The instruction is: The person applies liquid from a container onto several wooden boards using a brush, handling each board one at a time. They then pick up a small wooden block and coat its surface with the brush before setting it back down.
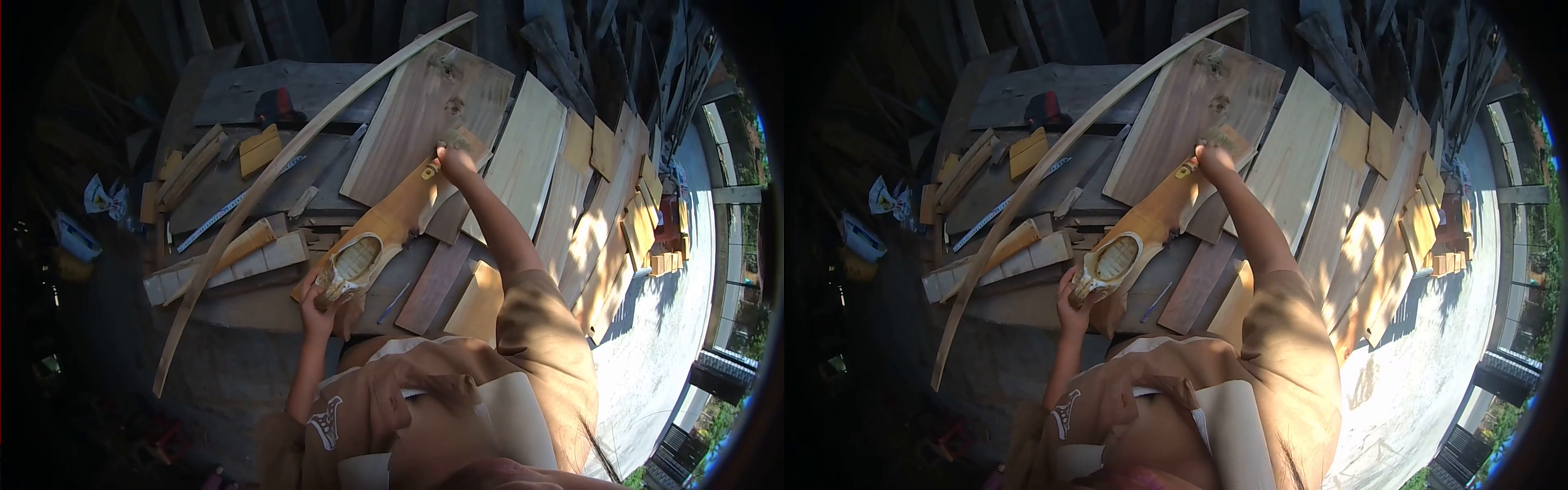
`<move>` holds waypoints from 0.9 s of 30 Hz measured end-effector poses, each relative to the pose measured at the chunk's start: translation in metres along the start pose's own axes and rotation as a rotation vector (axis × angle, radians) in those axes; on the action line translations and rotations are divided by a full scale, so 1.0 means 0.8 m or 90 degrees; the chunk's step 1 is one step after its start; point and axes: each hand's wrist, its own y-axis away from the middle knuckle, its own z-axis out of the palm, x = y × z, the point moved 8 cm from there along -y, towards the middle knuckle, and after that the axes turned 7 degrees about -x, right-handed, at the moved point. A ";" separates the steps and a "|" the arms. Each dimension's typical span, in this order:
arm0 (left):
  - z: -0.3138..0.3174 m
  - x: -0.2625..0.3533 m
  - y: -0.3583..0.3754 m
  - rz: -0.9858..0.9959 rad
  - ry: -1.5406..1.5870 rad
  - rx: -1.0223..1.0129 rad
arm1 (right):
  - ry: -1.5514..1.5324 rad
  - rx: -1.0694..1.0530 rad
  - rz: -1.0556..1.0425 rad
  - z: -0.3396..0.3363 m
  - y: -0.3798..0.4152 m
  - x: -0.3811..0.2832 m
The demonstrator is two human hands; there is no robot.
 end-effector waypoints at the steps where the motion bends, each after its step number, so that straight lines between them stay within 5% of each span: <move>1: 0.000 0.003 0.001 0.012 -0.011 0.004 | -0.009 -0.010 -0.019 -0.001 0.015 -0.028; 7: -0.001 -0.005 -0.004 -0.022 0.029 -0.004 | -0.183 -0.121 -0.196 0.002 0.082 -0.160; 9: 0.001 -0.004 -0.003 -0.025 0.041 0.007 | -0.486 -0.162 -0.268 0.010 0.090 -0.184; 10: -0.002 -0.005 -0.005 -0.028 0.051 0.018 | -0.488 -0.157 -0.270 0.009 0.090 -0.185; 12: -0.001 -0.011 -0.002 -0.017 0.031 0.011 | -0.843 -0.257 -0.047 0.033 0.090 -0.165; 18: 0.001 -0.009 0.000 -0.001 0.005 0.010 | -0.685 -0.099 -0.075 0.032 0.069 -0.050; 20: 0.002 -0.008 0.003 0.008 -0.007 0.008 | -0.628 -0.045 0.012 0.000 0.062 -0.001; 22: 0.001 -0.011 0.003 0.008 0.029 0.022 | -0.407 0.072 -0.039 -0.045 0.049 0.040; 24: -0.001 -0.009 0.000 -0.001 0.013 0.017 | -0.201 0.116 0.090 -0.067 0.032 0.085; 27: -0.005 -0.002 0.008 -0.011 -0.010 0.027 | -0.126 0.267 0.127 -0.112 0.053 0.065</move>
